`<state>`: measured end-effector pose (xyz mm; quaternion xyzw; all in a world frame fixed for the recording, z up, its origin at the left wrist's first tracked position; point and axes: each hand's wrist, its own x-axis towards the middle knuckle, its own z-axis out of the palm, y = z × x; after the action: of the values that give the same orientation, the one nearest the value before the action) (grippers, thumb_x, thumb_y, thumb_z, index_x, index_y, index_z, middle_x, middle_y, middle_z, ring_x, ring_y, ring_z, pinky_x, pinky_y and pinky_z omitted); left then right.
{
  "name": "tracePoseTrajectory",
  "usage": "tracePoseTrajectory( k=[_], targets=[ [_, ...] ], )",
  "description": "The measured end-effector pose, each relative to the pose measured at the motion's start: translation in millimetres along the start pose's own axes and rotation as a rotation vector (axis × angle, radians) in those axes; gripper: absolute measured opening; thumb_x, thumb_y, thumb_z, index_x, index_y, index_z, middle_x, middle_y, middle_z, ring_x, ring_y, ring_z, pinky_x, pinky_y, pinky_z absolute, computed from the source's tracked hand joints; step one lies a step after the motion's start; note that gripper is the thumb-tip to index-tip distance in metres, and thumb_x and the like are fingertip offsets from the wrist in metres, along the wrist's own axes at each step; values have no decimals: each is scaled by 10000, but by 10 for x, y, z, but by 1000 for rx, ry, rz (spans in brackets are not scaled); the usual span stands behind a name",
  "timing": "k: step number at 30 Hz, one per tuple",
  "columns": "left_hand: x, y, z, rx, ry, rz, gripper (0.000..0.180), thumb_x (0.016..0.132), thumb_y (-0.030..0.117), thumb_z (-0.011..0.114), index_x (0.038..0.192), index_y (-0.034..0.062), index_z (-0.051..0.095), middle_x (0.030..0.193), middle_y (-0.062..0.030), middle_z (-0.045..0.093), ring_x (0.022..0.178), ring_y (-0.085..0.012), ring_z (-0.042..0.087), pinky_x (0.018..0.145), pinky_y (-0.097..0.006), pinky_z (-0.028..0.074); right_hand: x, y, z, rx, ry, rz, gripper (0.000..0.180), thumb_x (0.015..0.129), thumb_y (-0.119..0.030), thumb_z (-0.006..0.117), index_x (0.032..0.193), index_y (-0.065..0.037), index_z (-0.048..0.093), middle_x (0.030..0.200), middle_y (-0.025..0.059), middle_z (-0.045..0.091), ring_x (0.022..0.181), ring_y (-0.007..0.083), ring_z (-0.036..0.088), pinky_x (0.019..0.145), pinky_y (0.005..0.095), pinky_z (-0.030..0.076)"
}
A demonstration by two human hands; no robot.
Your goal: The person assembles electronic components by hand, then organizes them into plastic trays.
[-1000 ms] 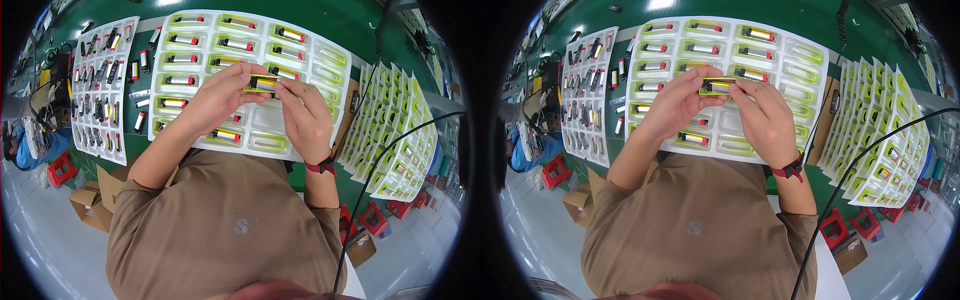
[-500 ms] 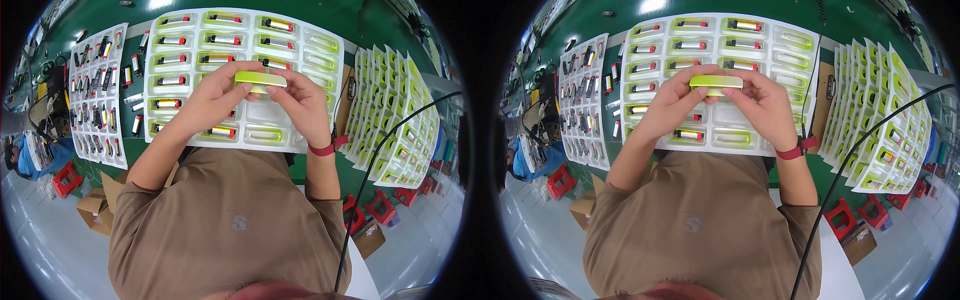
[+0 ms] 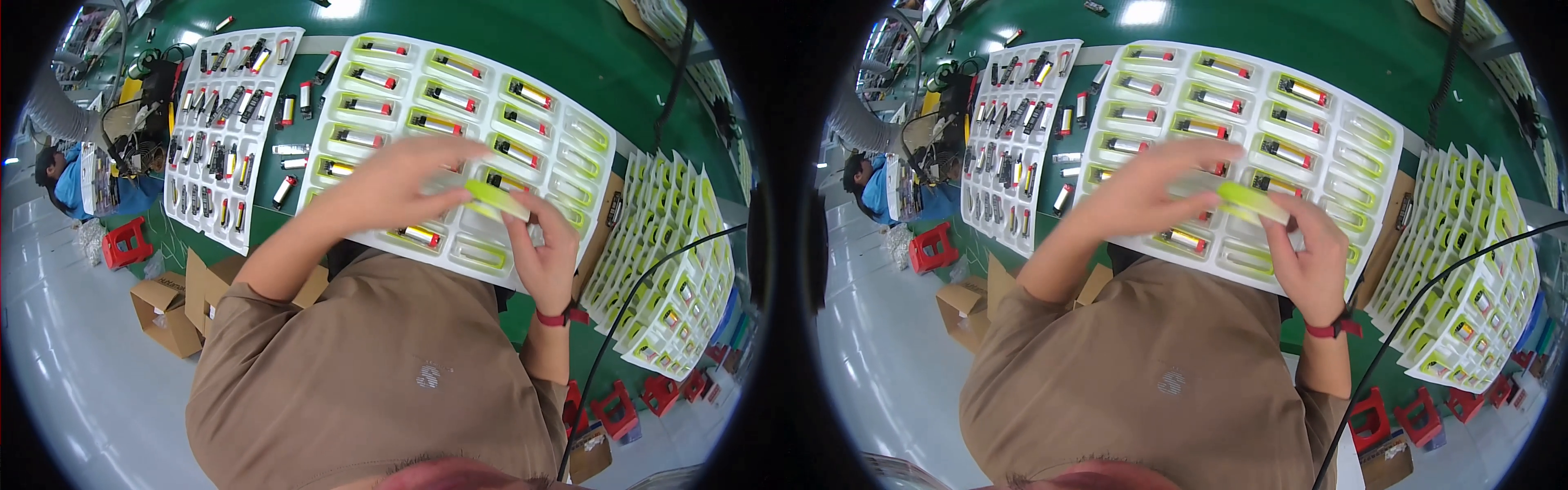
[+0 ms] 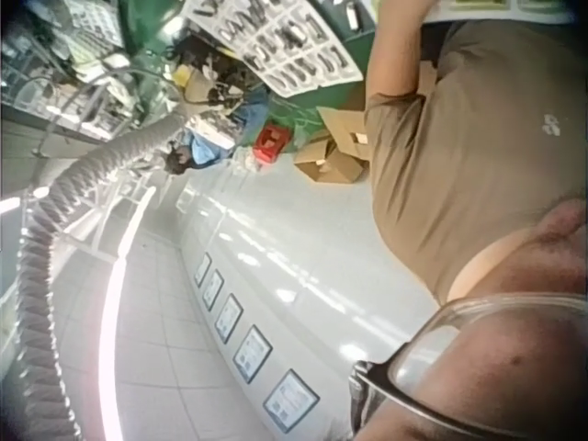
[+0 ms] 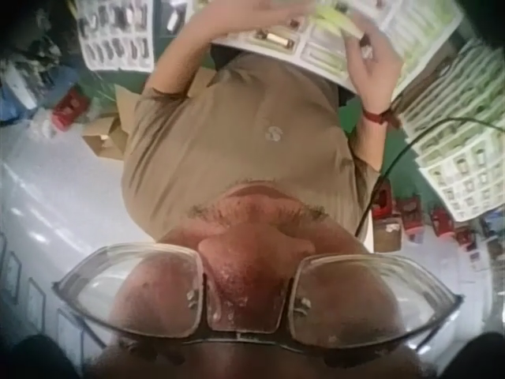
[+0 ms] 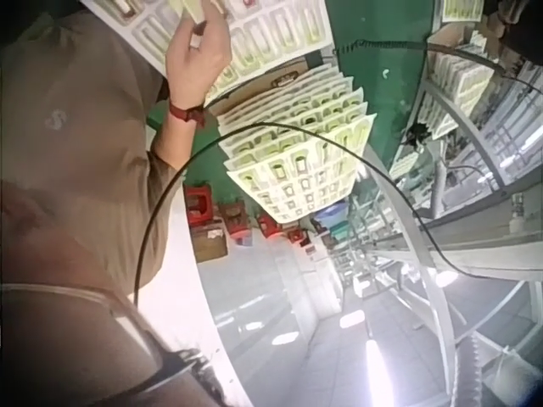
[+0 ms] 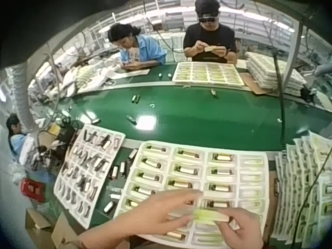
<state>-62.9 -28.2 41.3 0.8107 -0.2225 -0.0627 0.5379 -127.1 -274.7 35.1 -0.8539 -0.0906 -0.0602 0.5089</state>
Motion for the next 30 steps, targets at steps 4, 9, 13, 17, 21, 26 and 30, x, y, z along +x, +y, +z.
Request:
tracePoseTrajectory(
  k=[4, 9, 13, 17, 21, 26, 30],
  targets=[
    [305, -629, -1003, 290, 433, -194, 298, 934, 189, 670, 1197, 49, 680, 957, -100, 691, 775, -204, 649, 731, -371, 544, -128, 83, -123, -333, -214, -105, 162, 859, -46, 692, 1014, 0, 692, 868, 136, 645, 813, 338, 596, 740, 436, 472],
    [399, -1702, -1547, 939, 148, -341, 405, 864, 337, 705, 1160, 62, 721, 1057, -152, 744, 937, -326, 718, 849, -436, 562, -44, 142, -72, -494, -209, -172, 176, 841, -44, 695, 1012, -3, 687, 965, 148, 634, 856, 344, 607, 767, 434, 475],
    [394, -1886, -1702, 981, 21, -391, 342, 907, 301, 663, 1164, 80, 716, 1077, -163, 739, 1016, -356, 701, 884, -449, 556, -43, 120, -145, -205, -62, -103, 188, 830, -14, 698, 1016, 6, 682, 970, 156, 631, 879, 356, 621, 782, 421, 501],
    [301, -1006, -1429, 859, 280, -38, 235, 965, 164, 635, 1177, 81, 692, 1088, -124, 730, 957, -300, 712, 789, -396, 550, 48, 74, -210, -88, 120, -72, 299, 842, -16, 729, 1140, -8, 698, 1086, 158, 663, 894, 304, 662, 736, 344, 542],
    [188, 188, -228, 344, -123, 130, 258, 915, 90, 705, 1169, 74, 669, 1040, -92, 708, 869, -234, 694, 732, -336, 538, 169, -114, -94, 3, 29, -253, 356, 846, 3, 735, 1198, -41, 703, 1149, 141, 659, 886, 250, 674, 722, 322, 556],
    [89, 393, 414, 2, -231, -33, 339, 814, 28, 772, 1126, 54, 642, 1032, -89, 665, 930, -217, 655, 879, -342, 517, 1, 41, -241, -29, -67, -303, 249, 838, 45, 729, 1075, -31, 721, 1105, 113, 653, 868, 240, 677, 734, 322, 564],
    [-139, 296, 719, 353, -116, 441, 208, 788, 109, 793, 946, 104, 658, 1064, -54, 583, 984, -226, 582, 824, -354, 489, -131, 127, -493, -190, -39, -230, 194, 821, 70, 742, 999, 1, 707, 1075, 130, 661, 885, 218, 691, 750, 307, 572]
  ],
)
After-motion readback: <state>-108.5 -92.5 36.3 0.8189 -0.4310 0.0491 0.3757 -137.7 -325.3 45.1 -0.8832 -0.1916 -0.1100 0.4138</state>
